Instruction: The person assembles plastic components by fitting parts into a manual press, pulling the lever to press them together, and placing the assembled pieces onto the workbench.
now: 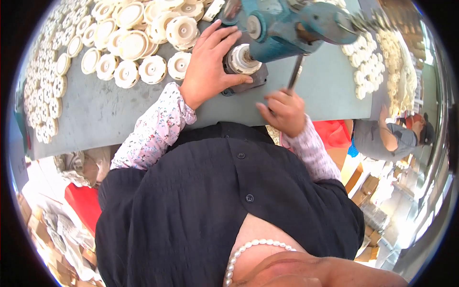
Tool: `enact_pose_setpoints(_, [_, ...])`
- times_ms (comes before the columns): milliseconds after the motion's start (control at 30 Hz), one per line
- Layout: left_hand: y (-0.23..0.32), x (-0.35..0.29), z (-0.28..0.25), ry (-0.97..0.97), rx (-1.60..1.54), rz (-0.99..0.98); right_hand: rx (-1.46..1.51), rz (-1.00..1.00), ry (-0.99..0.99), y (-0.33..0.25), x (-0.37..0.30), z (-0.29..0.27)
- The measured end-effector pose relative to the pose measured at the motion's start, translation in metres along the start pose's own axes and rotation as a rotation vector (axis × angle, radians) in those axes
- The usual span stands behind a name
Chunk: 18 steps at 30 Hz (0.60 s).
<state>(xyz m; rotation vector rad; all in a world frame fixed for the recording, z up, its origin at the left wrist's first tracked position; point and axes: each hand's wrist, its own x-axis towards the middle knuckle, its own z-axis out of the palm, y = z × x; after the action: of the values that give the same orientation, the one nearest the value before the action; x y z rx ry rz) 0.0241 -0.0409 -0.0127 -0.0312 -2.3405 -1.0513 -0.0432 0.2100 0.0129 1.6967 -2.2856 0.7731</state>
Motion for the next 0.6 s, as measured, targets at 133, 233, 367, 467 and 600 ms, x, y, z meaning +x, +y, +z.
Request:
enact_pose_setpoints(133, [-0.003,0.010,-0.007,-0.105,-0.039,0.017,0.257,-0.002,-0.219,0.005,0.005,-0.032])
enact_pose_setpoints(233, [0.013,0.030,-0.020,-0.184,-0.089,0.008,0.896,-0.020,-0.496,0.003,0.032,-0.133])
enact_pose_setpoints(367, [0.008,0.033,-0.032,-0.332,-0.021,-0.021,1.361,-0.024,0.035,-0.003,0.084,-0.198])
enact_pose_setpoints(467, [0.016,0.041,-0.036,-0.342,-0.059,-0.104,1.115,0.062,0.070,0.015,0.154,-0.206])
enact_pose_setpoints(600, [0.011,0.040,-0.045,-0.353,-0.155,-0.154,1.062,0.241,0.414,0.128,0.213,-0.144])
